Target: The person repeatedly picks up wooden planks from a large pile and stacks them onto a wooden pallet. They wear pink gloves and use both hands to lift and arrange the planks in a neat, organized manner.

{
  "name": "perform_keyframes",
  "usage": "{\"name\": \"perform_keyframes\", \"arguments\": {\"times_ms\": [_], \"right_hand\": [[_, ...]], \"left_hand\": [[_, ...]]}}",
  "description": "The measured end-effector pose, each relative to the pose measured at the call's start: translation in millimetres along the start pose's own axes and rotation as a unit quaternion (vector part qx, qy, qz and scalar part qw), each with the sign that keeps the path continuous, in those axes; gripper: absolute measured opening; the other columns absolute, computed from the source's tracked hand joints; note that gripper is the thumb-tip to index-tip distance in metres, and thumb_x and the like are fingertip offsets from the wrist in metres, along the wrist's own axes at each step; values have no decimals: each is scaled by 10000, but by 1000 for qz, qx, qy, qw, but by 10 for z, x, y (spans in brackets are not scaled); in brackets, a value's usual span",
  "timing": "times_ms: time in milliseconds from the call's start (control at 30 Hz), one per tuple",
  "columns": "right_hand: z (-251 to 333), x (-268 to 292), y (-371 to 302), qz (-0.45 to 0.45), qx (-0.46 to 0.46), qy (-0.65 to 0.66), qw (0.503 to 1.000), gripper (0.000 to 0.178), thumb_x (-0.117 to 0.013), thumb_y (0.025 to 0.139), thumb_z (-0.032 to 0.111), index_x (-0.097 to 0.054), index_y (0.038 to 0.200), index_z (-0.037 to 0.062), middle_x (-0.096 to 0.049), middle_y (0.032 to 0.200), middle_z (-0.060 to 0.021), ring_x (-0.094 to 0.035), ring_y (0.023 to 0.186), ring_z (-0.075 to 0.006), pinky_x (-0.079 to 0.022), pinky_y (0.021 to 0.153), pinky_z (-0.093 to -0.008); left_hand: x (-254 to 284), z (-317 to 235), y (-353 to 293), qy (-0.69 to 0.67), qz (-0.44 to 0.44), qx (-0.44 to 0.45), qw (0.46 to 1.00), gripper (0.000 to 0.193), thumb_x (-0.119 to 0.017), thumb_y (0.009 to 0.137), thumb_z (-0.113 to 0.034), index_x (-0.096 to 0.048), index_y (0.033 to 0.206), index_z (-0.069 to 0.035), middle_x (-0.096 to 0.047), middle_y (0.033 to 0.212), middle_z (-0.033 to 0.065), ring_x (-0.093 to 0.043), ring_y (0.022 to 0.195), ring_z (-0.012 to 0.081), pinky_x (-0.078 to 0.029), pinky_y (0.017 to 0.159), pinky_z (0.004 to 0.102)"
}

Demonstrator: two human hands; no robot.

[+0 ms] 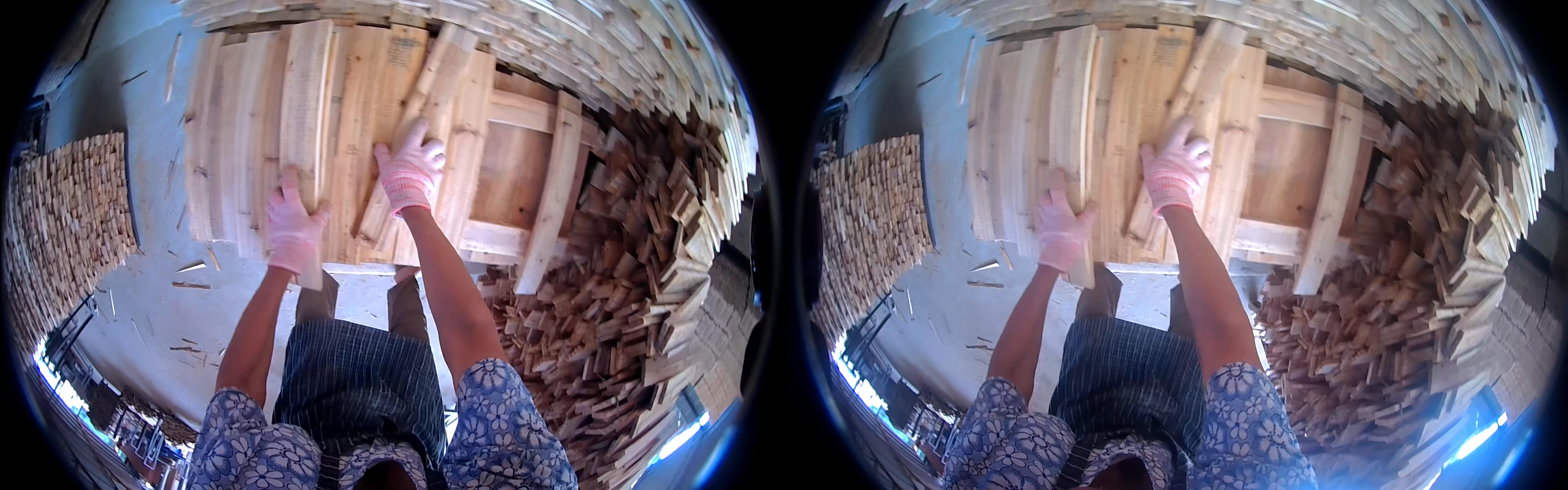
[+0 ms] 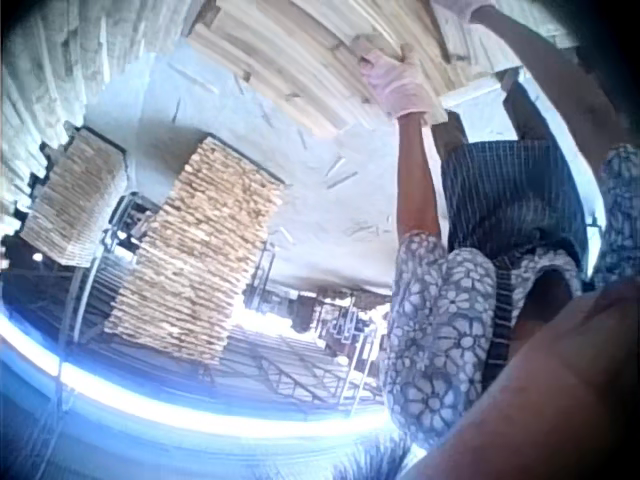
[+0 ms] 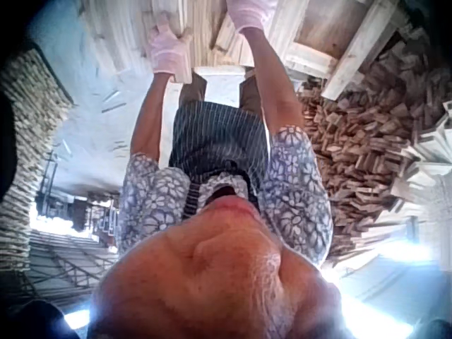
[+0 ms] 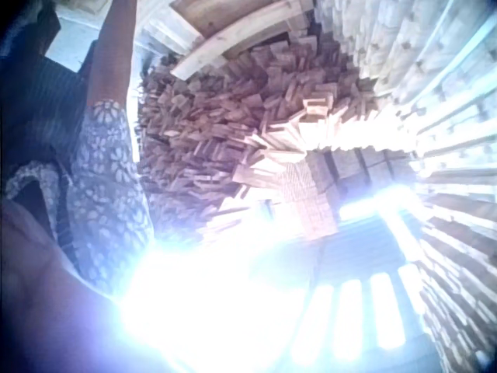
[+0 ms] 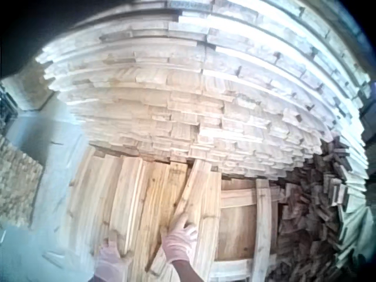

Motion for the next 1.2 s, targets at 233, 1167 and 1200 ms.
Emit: {"name": "perform_keyframes", "arguments": {"times_ms": [233, 1167, 1200], "right_hand": [[-1156, 851, -569, -42, 63, 86, 993, 873, -771, 823, 322, -316, 1568, 294, -410, 1395, -277, -419, 1286, -468, -443, 1062, -552], [-2082, -11, 385, 59, 54, 491, 867, 1109, -789, 822, -12, -102, 1677, 149, -322, 1642, -120, -406, 1432, -284, -318, 1205, -396], [-1952, 13, 247, 78, 35, 504, 860, 1124, -798, 820, -5, -95, 1681, 162, -306, 1654, -95, -378, 1451, -280, -287, 1218, -396]], "left_hand": [[-274, 283, 473, 80, -79, 47, 993, 1112, -835, 753, -518, -200, 1607, -196, -452, 1403, 276, -503, 1242, 485, -449, 1032, 556], [-107, 1562, -1398, -751, -27, 273, 601, 732, -754, 807, 9, -388, 1435, -73, -599, 1096, 108, -657, 1019, 281, -595, 878, 428], [-315, 1808, -1635, -758, 19, 345, 553, 624, -745, 814, 10, -445, 1355, -66, -606, 1086, 108, -661, 995, 281, -599, 876, 440]]}}
Point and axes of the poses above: each hand's wrist, its own y-axis towards the middle knuckle, its own x-axis out of the back of the hand, z = x × y, the point moved 5 cm from there along y, towards the middle knuckle
